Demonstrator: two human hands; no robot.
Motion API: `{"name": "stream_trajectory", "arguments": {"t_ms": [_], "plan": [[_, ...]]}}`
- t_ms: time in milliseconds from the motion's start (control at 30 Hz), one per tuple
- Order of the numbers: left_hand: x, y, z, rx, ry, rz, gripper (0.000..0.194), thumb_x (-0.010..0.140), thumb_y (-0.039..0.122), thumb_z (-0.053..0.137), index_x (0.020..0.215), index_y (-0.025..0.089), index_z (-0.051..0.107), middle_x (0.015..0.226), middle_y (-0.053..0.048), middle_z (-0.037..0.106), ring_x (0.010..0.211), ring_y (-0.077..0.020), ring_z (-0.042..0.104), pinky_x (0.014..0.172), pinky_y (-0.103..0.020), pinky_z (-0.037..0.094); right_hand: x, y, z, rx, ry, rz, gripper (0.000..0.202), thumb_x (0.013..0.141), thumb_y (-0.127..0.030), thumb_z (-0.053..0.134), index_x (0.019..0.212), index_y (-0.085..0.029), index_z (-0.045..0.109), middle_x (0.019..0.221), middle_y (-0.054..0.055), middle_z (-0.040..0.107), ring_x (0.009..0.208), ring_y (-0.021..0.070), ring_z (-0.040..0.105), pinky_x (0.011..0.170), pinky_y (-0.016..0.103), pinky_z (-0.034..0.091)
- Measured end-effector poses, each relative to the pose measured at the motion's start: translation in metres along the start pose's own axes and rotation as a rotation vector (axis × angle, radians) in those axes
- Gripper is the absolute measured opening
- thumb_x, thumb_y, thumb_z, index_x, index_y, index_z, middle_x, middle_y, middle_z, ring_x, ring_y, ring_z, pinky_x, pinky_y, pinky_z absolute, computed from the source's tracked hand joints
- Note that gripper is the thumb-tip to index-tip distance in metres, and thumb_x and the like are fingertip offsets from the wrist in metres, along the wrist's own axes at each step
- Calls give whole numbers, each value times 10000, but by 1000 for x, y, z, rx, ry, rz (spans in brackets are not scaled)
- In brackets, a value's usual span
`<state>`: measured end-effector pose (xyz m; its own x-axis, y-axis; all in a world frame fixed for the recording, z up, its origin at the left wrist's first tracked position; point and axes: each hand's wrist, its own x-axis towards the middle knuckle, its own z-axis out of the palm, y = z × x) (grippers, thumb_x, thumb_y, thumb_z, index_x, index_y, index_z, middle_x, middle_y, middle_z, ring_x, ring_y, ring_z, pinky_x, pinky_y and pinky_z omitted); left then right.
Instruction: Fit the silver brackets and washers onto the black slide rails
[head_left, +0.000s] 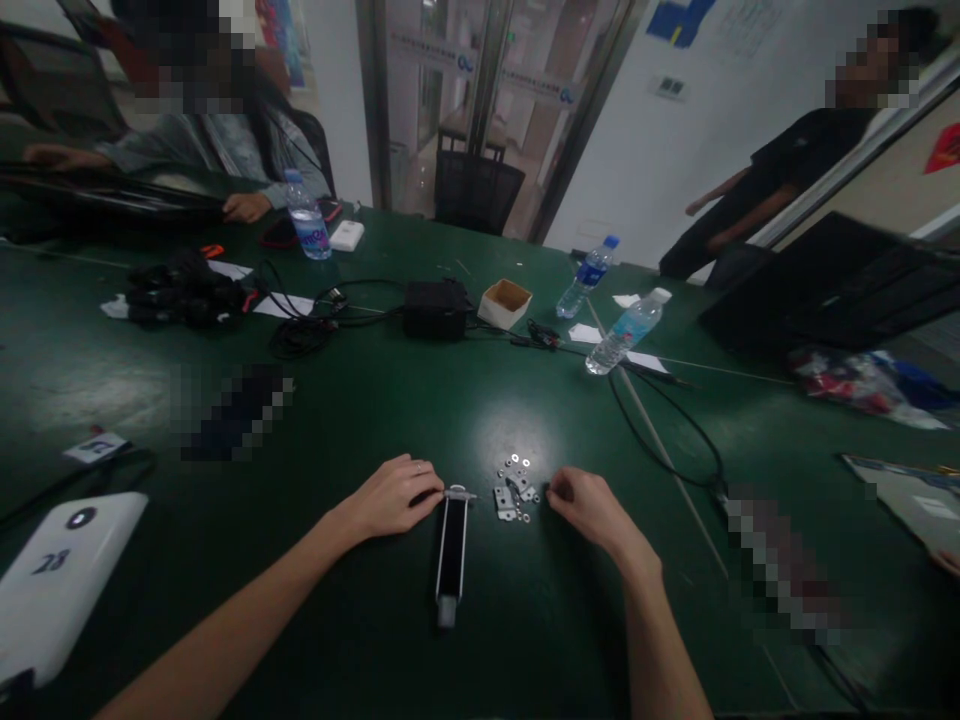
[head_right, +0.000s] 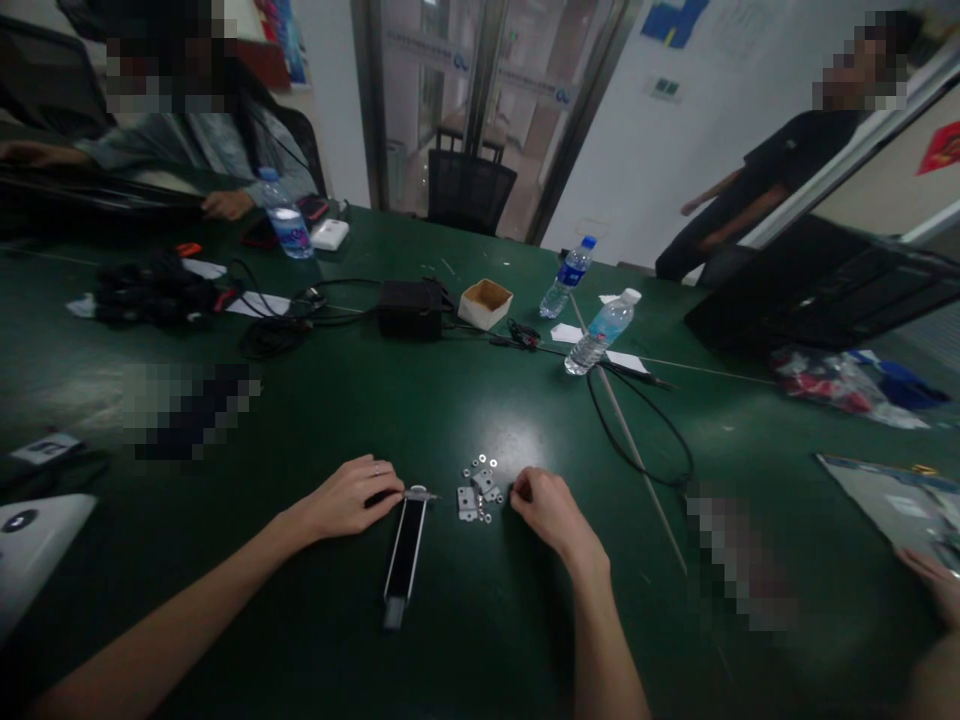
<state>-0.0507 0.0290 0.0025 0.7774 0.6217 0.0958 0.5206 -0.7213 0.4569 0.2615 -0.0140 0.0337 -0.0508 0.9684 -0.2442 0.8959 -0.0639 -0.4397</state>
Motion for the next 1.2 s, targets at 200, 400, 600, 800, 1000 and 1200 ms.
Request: {"name": "stream_trajectory", "arguments": {"t_ms": [200, 400, 600, 800, 1000, 1200], "plan": [[0, 1, 0, 0, -7, -9, 193, 937, 232, 474, 982, 168, 650, 916, -29, 649, 808, -146, 586, 727, -267, 404, -5, -22, 3, 204, 148, -175, 148, 862, -254, 540, 943, -182, 642, 828, 36, 677, 713, 158, 625, 666, 273, 485], [0, 2, -2, 29, 8, 5, 204, 942, 242, 465, 956, 169, 654, 892, -31, 650, 794, -149, 587, 705, -264, 401, -6, -58, 31, 201, 110, -364, 174, 890, -169, 508, 985, -191, 652, 936, 51, 658, 765, 152, 626, 694, 276, 521], [0, 2, -1, 18, 1, -3, 191, 931, 227, 480, 974, 170, 657, 915, -29, 653, 814, -152, 589, 718, -269, 408, -2, -61, 51, 101, 133, -417, 207, 899, -131, 497, 1023, -185, 653, 966, 74, 644, 838, 184, 628, 766, 316, 535], [0, 1, -1, 26, 22, 13, 227, 948, 253, 444, 957, 170, 655, 900, -32, 655, 794, -146, 581, 705, -265, 406, -1, -58, 52, 91, 108, -447, 198, 893, -142, 530, 1028, -207, 661, 962, 59, 660, 873, 182, 638, 795, 308, 528], [0, 2, -1, 14, 18, 16, 248, 955, 263, 426, 959, 170, 656, 891, -33, 651, 778, -147, 574, 696, -268, 399, -1, -59, 51, 140, 68, -416, 147, 881, -146, 557, 975, -209, 651, 921, 44, 652, 825, 177, 631, 749, 299, 523], [-1, 1, 0, 11, 3, 0, 213, 944, 241, 452, 969, 171, 652, 903, -29, 649, 791, -147, 579, 713, -269, 399, 0, -58, 55, 153, 85, -409, 112, 868, -147, 579, 952, -199, 632, 910, 42, 644, 830, 183, 619, 750, 309, 509]]}}
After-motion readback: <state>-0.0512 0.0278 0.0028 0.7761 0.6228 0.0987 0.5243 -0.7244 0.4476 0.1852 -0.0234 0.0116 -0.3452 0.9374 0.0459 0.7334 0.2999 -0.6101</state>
